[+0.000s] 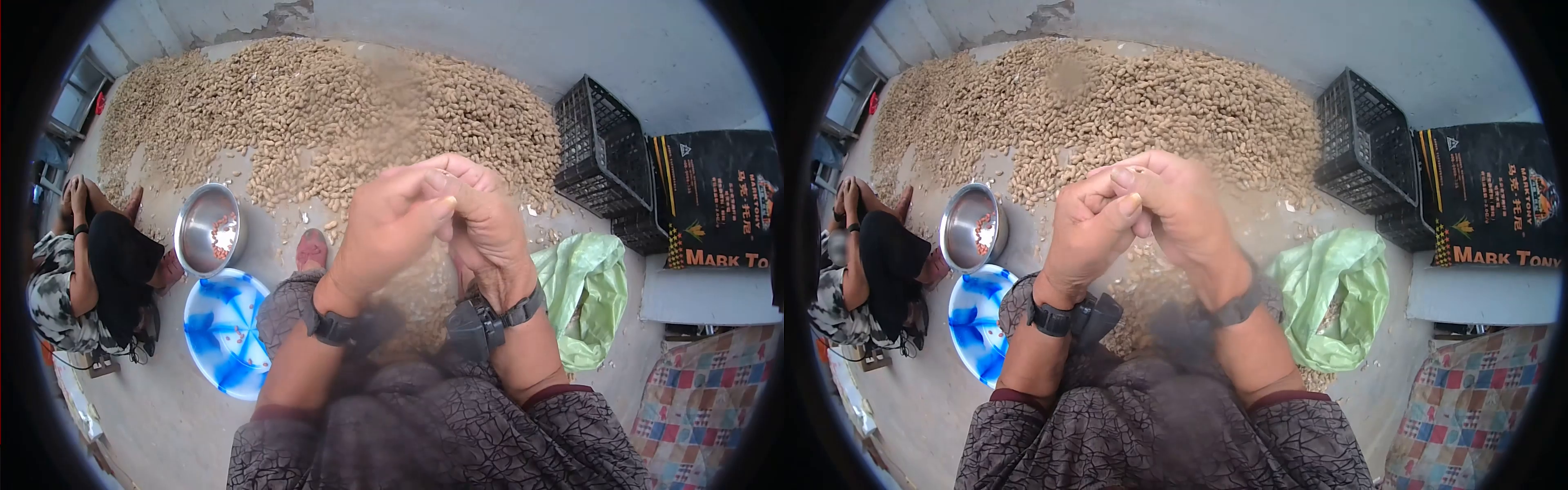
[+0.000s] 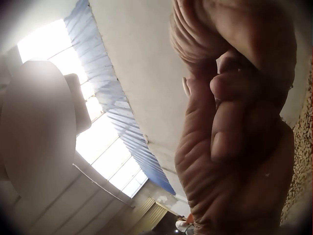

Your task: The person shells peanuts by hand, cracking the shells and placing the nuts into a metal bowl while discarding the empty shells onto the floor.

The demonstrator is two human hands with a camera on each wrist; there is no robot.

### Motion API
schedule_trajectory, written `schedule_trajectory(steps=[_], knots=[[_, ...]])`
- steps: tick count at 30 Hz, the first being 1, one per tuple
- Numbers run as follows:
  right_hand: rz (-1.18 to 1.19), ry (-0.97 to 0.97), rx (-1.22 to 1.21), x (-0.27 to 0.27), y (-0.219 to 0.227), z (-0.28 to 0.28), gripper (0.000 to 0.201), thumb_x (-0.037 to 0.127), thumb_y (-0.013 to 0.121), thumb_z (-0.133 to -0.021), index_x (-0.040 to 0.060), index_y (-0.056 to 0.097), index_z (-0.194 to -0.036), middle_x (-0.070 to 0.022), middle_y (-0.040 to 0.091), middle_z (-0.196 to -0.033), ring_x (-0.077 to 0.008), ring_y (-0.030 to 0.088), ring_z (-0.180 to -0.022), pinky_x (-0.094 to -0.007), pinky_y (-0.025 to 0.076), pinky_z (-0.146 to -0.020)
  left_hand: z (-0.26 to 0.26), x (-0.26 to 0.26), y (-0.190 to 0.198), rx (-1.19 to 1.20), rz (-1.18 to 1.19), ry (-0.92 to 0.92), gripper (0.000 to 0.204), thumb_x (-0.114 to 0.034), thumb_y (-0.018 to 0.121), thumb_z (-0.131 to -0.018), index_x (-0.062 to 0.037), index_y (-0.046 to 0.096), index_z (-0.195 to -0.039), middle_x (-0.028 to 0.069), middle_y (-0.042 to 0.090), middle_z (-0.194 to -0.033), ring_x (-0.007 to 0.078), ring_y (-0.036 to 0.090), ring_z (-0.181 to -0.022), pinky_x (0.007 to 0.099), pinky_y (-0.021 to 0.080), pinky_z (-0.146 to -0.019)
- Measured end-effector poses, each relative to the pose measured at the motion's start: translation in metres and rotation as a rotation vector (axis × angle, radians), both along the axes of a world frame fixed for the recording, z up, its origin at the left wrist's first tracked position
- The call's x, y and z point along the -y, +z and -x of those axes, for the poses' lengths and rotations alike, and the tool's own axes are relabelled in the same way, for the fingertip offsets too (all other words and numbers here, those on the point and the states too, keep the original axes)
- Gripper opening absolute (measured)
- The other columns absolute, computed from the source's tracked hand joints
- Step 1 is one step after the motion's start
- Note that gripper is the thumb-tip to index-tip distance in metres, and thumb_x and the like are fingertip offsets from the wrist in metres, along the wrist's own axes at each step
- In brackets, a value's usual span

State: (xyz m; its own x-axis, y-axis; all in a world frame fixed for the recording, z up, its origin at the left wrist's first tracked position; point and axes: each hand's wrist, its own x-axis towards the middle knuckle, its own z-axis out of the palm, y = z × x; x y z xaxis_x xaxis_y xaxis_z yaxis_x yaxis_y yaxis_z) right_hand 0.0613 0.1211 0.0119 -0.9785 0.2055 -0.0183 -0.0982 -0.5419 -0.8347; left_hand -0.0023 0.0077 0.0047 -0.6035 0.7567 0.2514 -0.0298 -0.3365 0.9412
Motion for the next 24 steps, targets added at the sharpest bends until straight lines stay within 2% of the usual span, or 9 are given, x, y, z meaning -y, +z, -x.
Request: schedule_trajectory(steps=[6, 8, 9, 11, 13, 14, 17, 19, 24], knots=[[0.168, -0.029, -0.078, 0.011, -0.001, 0.000, 0.022, 0.023, 0.059, -0.089, 0.0005, 0.058, -0.088, 0.0002, 0.054, -0.071, -0.0081, 0.050, -0.063, -0.0204, 0.041, -0.058, 0.001, 0.003, 0.001, 0.290, -0.024, 0.007, 0.033, -0.021, 0.050, -0.094, 0.0047, 0.054, -0.114, 0.0028, 0.057, -0.072, 0.0012, 0.037, -0.047, 0.0152, 0.028, -0.044], [-0.052, -0.131, 0.010, 0.009, 0.005, -0.002, 0.022, 0.023, 0.060, -0.088, 0.0005, 0.060, -0.086, -0.0011, 0.057, -0.074, -0.0081, 0.050, -0.063, -0.0214, 0.041, -0.058, 0.000, 0.004, -0.001, 0.354, -0.072, 0.028, 0.032, -0.020, 0.048, -0.094, 0.0046, 0.053, -0.115, 0.0028, 0.057, -0.072, 0.0008, 0.037, -0.047, 0.0145, 0.028, -0.043], [-0.054, -0.125, 0.006, 0.009, 0.006, -0.001, 0.022, 0.023, 0.060, -0.088, 0.0005, 0.060, -0.086, -0.0011, 0.057, -0.074, -0.0081, 0.050, -0.063, -0.0214, 0.041, -0.058, 0.000, 0.004, -0.001, 0.302, -0.060, 0.063, 0.032, -0.019, 0.047, -0.095, 0.0040, 0.053, -0.116, 0.0023, 0.056, -0.071, 0.0007, 0.037, -0.047, 0.0142, 0.028, -0.044], [-0.362, -0.353, 0.097, 0.005, 0.009, 0.000, 0.023, 0.023, 0.061, -0.087, 0.0007, 0.062, -0.082, -0.0022, 0.060, -0.073, -0.0063, 0.050, -0.061, -0.0203, 0.040, -0.055, 0.000, 0.005, 0.001, 0.245, -0.050, 0.096, 0.032, -0.018, 0.047, -0.095, 0.0034, 0.052, -0.118, 0.0017, 0.056, -0.070, 0.0006, 0.036, -0.047, 0.0139, 0.028, -0.045], [-0.404, -0.317, 0.102, 0.001, 0.008, -0.002, 0.022, 0.022, 0.061, -0.086, 0.0004, 0.063, -0.082, -0.0026, 0.061, -0.072, -0.0053, 0.049, -0.060, -0.0197, 0.038, -0.053, -0.001, 0.004, 0.003, 0.202, 0.006, 0.221, 0.026, -0.011, 0.047, -0.093, 0.0025, 0.058, -0.112, -0.0031, 0.054, -0.070, 0.0028, 0.046, -0.061, 0.0181, 0.038, -0.055], [-0.443, -0.282, 0.111, -0.001, 0.007, -0.001, 0.021, 0.021, 0.062, -0.085, 0.0002, 0.063, -0.082, -0.0030, 0.062, -0.071, -0.0044, 0.049, -0.059, -0.0191, 0.037, -0.050, -0.002, 0.003, 0.003, 0.198, 0.003, 0.222, 0.026, -0.011, 0.047, -0.093, 0.0025, 0.058, -0.112, -0.0031, 0.054, -0.070, 0.0028, 0.046, -0.061, 0.0181, 0.038, -0.055], [-0.336, -0.132, 0.127, -0.003, 0.010, 0.001, 0.022, 0.023, 0.067, -0.082, 0.0019, 0.063, -0.086, -0.0011, 0.060, -0.068, -0.0044, 0.048, -0.056, -0.0171, 0.034, -0.050, -0.003, 0.000, -0.001, 0.172, -0.050, 0.220, 0.025, -0.009, 0.047, -0.092, 0.0027, 0.058, -0.111, -0.0025, 0.053, -0.070, 0.0030, 0.045, -0.061, 0.0186, 0.038, -0.054], [-0.319, -0.156, 0.117, 0.000, 0.013, 0.002, 0.020, 0.022, 0.067, -0.082, 0.0021, 0.062, -0.084, -0.0010, 0.059, -0.067, -0.0039, 0.047, -0.054, -0.0167, 0.033, -0.048, -0.001, -0.001, -0.005, -0.006, -0.020, 0.225, 0.025, -0.008, 0.046, -0.092, 0.0030, 0.058, -0.111, -0.0021, 0.053, -0.070, 0.0030, 0.045, -0.060, 0.0188, 0.039, -0.054], [-0.180, -0.202, 0.087, 0.010, 0.014, 0.005, 0.016, 0.018, 0.066, -0.083, 0.0034, 0.060, -0.077, -0.0006, 0.057, -0.063, -0.0027, 0.045, -0.050, -0.0157, 0.030, -0.044, -0.009, -0.008, -0.005, 0.065, -0.035, 0.306, 0.024, -0.008, 0.044, -0.092, 0.0034, 0.059, -0.107, -0.0027, 0.053, -0.072, 0.0026, 0.044, -0.060, 0.0187, 0.038, -0.053]])
